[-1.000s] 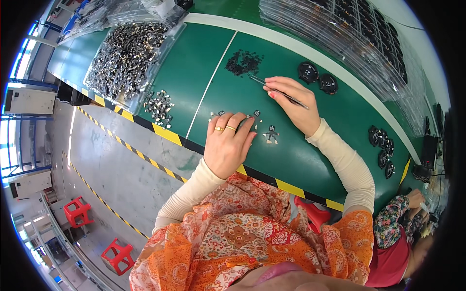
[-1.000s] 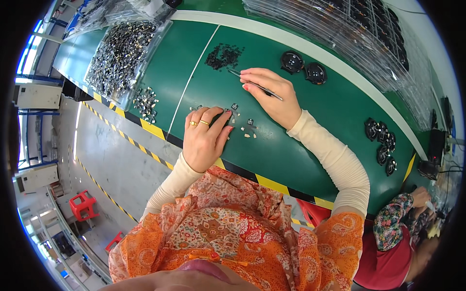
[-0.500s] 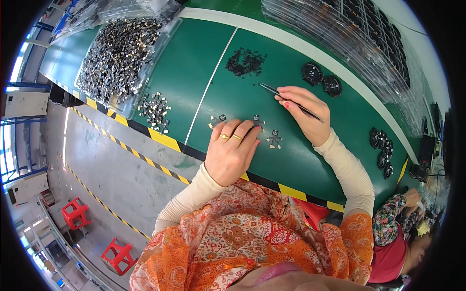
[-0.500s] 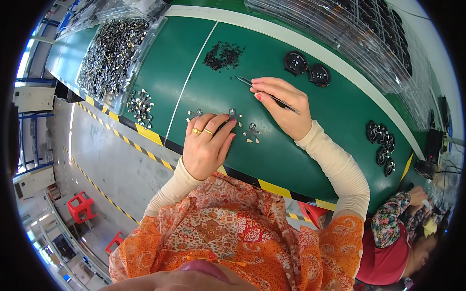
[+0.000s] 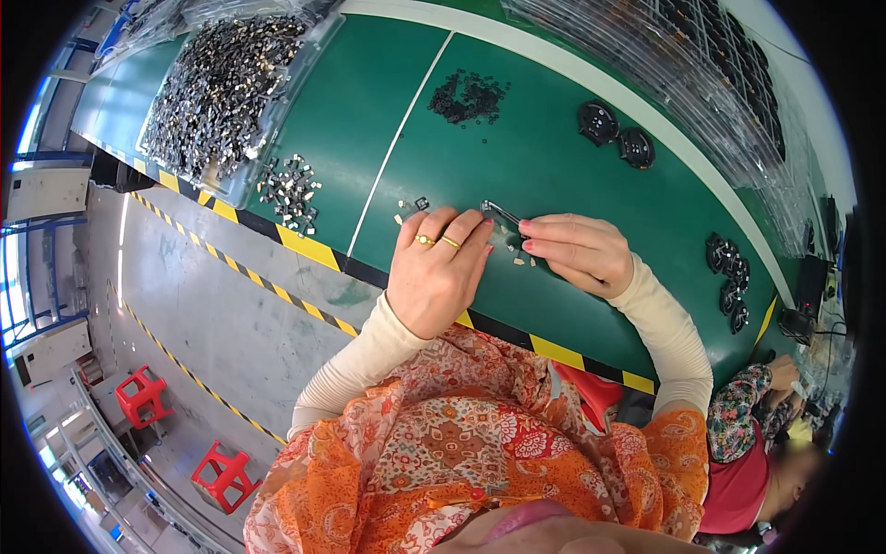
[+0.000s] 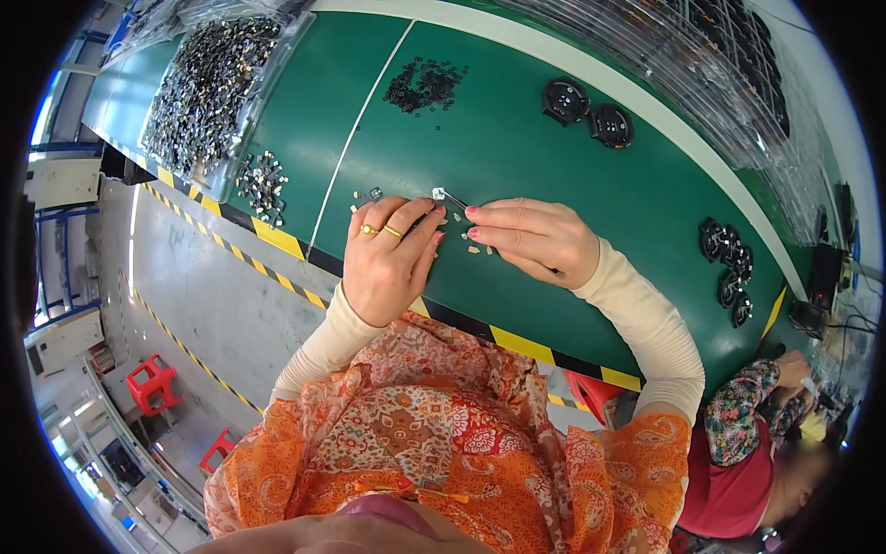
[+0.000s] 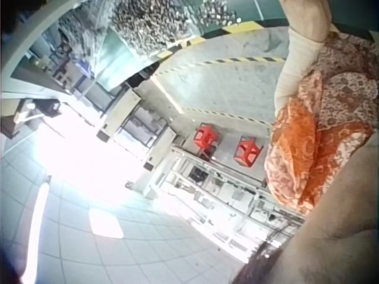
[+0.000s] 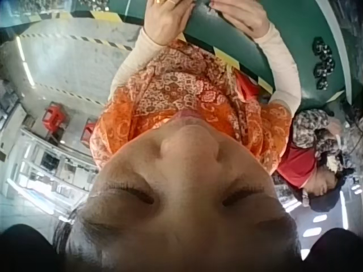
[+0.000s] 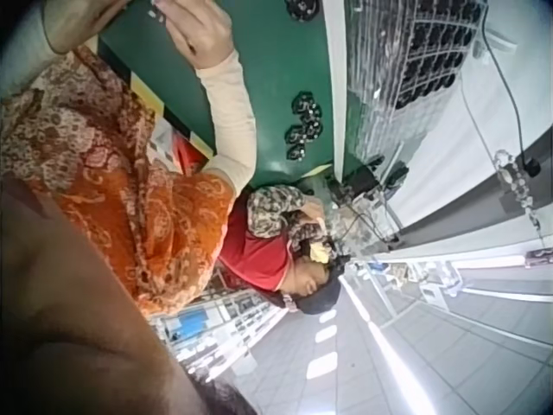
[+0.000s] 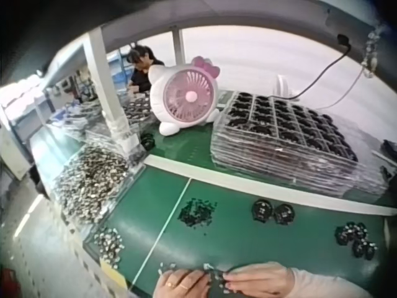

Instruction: Manually assembling small components into electronic fan housings using tweezers and moving trays along a production line.

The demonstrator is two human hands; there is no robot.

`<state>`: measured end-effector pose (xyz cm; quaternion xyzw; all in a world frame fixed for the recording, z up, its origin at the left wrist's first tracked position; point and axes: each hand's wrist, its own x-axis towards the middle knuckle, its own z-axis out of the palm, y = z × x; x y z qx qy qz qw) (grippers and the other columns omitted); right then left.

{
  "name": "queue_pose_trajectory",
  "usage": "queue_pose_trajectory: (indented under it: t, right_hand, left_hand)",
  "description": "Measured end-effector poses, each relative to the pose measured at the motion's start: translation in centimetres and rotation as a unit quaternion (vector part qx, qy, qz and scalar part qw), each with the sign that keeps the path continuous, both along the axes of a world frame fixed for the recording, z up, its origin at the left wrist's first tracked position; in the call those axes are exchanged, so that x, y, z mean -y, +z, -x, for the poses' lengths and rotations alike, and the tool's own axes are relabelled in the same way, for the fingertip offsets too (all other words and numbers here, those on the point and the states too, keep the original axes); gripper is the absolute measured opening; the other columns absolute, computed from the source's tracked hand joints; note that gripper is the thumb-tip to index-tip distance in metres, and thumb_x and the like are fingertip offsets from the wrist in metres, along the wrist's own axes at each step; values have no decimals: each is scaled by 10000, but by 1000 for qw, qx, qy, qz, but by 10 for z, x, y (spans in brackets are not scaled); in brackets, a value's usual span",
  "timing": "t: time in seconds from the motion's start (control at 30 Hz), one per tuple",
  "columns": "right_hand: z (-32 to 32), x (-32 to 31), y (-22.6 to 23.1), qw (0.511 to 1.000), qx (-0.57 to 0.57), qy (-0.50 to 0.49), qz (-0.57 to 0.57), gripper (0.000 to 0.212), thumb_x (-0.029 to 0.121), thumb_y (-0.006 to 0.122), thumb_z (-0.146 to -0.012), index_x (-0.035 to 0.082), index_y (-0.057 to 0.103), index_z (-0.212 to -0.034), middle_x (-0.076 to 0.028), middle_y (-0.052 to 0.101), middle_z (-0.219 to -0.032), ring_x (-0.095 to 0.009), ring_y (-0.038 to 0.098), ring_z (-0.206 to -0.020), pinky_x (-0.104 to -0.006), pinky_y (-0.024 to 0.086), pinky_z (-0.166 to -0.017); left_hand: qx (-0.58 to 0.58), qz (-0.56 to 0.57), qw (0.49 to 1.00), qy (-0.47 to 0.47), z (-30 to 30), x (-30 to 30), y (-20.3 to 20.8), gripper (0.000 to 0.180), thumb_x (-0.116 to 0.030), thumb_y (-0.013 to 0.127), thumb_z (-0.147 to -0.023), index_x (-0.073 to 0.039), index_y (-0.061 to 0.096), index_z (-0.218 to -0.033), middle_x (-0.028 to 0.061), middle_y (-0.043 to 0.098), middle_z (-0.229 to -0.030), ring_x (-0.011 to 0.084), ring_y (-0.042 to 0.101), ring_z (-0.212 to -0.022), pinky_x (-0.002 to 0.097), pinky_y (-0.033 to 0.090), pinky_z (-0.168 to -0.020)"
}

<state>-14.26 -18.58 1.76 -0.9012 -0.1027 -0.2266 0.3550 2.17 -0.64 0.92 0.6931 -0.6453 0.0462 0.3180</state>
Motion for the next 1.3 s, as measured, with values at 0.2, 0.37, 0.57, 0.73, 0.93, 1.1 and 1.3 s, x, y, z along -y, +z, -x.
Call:
queue_pose_trajectory:
  t: [0.2,0.37,0.57,0.73,0.93,1.1,1.3]
  right_hand:
    - [-1,-2,-2,1000,2,9,11,302,-57,703,-750,-51,682,-1052,-180,668,-1142,-334,680,-997,-377,577,-811]
    - [-1,-2,-5,1000,2,7,11,322,-57,731,-739,-40,682,-1057,-167,661,-1164,-323,680,-1003,-367,581,-805]
    - [-1,-2,-3,1000,-12,-15,10,289,-76,705,-751,-43,683,-1038,-173,665,-1153,-321,686,-983,-369,581,-795]
    - [-2,-3,-2,998,-7,-36,-42,269,-96,672,-767,-44,683,-1030,-186,670,-1127,-322,692,-951,-372,578,-789]
    - [-1,0,-6,997,-14,-43,-70,268,-87,672,-776,-45,681,-1040,-182,674,-1126,-315,697,-947,-372,578,-791]
    - [0,-1,-6,997,-16,-37,-63,265,-91,663,-778,-36,682,-1036,-170,683,-1112,-310,703,-929,-363,584,-768]
    - [-1,0,-2,994,-30,-50,-96,245,-100,648,-783,-32,688,-1014,-179,687,-1111,-297,710,-914,-351,584,-765]
  left_hand:
    - [-10,7,1000,4,-1,-1,-2,274,-51,712,-773,-21,700,-1045,49,641,-1092,243,583,-976,396,448,-850]
    - [3,4,1000,-1,-1,-1,-1,281,-55,716,-770,-25,704,-1049,37,648,-1142,236,583,-988,404,446,-872]
    - [41,-20,999,-7,-7,0,4,277,-78,728,-761,-48,719,-1037,23,672,-1164,225,589,-980,421,436,-919]
    - [32,-23,999,-30,-13,1,4,270,-74,732,-754,-58,727,-1023,13,690,-1138,209,593,-924,411,439,-913]
    - [18,-20,999,-33,-16,3,6,247,-65,735,-746,-51,737,-993,13,704,-1117,207,592,-895,405,441,-902]
    - [3,-21,999,-40,-18,3,5,251,-56,734,-741,-49,737,-992,14,704,-1117,207,592,-893,402,445,-892]
    - [-8,-16,999,-42,-19,4,5,258,-45,731,-735,-44,735,-993,16,705,-1108,211,591,-886,403,450,-876]
